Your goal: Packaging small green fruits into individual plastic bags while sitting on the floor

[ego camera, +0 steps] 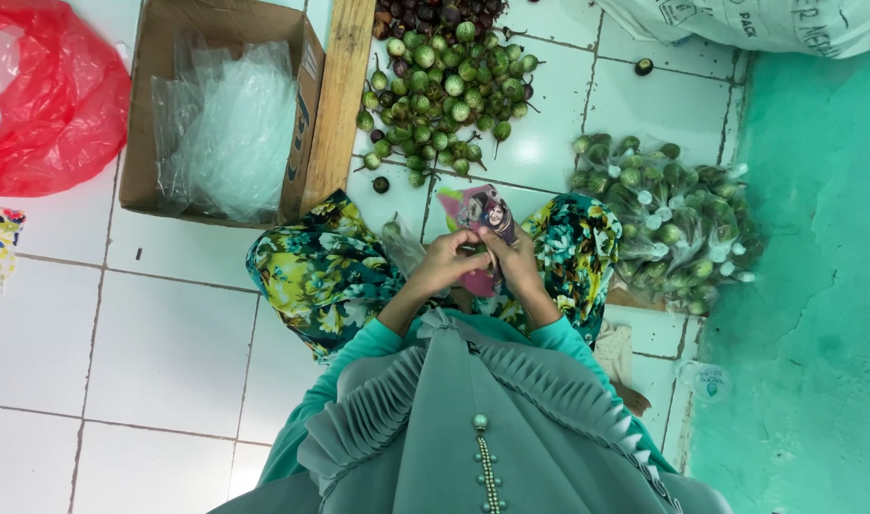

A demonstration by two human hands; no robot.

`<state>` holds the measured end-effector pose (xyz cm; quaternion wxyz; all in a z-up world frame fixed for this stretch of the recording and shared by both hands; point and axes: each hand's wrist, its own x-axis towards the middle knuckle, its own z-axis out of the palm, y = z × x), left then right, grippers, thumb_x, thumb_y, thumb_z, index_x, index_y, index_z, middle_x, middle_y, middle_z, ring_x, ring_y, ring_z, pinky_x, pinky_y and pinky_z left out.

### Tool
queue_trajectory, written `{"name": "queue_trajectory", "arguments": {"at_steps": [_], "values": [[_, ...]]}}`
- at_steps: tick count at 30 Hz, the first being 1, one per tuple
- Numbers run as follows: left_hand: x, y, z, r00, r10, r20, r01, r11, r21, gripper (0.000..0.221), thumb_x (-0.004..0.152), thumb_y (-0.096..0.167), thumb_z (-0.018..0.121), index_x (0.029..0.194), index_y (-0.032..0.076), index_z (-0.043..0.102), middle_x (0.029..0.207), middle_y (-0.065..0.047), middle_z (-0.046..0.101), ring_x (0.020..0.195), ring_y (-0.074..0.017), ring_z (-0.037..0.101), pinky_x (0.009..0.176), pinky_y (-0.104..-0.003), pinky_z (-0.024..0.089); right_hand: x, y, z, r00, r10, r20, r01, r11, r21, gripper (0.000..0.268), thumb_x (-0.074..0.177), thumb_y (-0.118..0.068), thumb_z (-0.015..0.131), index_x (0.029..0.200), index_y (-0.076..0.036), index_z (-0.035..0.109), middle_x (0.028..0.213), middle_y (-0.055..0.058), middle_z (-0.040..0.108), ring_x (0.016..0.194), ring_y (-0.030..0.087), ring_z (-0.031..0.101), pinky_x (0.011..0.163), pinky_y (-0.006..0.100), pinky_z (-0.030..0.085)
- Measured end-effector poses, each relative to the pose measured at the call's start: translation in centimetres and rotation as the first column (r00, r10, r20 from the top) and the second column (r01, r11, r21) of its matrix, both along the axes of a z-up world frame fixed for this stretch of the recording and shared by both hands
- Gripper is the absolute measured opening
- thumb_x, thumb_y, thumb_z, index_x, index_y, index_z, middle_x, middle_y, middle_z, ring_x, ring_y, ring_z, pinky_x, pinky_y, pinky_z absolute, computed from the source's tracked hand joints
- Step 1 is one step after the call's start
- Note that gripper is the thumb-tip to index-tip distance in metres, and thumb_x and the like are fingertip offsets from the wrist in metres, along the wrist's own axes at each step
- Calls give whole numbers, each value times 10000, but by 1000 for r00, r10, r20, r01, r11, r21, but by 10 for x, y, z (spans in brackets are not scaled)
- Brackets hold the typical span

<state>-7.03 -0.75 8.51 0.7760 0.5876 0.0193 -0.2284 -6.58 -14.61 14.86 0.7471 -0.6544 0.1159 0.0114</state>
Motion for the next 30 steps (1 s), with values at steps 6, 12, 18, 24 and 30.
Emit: {"name": "queue_trajectory", "arguments": {"at_steps": [6,12,18,24,30], "values": [[13,15,22,971,-145,190,65,926,372,347,845,214,850,1097,-4,754,974,-225,739,843,-292,744,581,-385,592,0,21,-30,932,-317,-173,350,913,212,232,928,-193,801,806,-50,665,627,53,627,518,146,612,500,277,500],[-1,47,68,989,-99,109,35,875,483,332,783,249,813,1094,131,811,910,-155,761,865,-196,720,703,-362,587,25,18,13,873,-468,-135,485,860,157,491,957,-241,757,552,-62,543,408,78,482,325,172,483,379,250,367],[5,81,85,1000,-27,7,23,939,342,490,871,241,775,1335,113,685,924,-97,731,828,-169,670,747,-333,557,0,-39,-79,988,147,-49,-116,491,-863,687,1024,-305,734,1547,36,447,1597,330,207,1444,564,193,1077,799,192],[7,90,74,996,-92,14,83,946,314,532,922,254,764,1369,66,544,928,-134,733,785,-200,714,736,-355,552,5,-7,-23,822,484,299,-275,798,-536,350,1033,-170,674,1364,-61,706,1173,204,717,1105,415,674,900,467,536],[-9,105,87,990,-34,133,-13,942,337,441,1074,326,616,1373,24,497,923,-145,741,851,-251,753,759,-387,577,-5,-2,-22,811,548,207,-282,675,-682,175,1000,-173,737,1134,-84,805,935,158,756,854,393,719,708,438,564]]}}
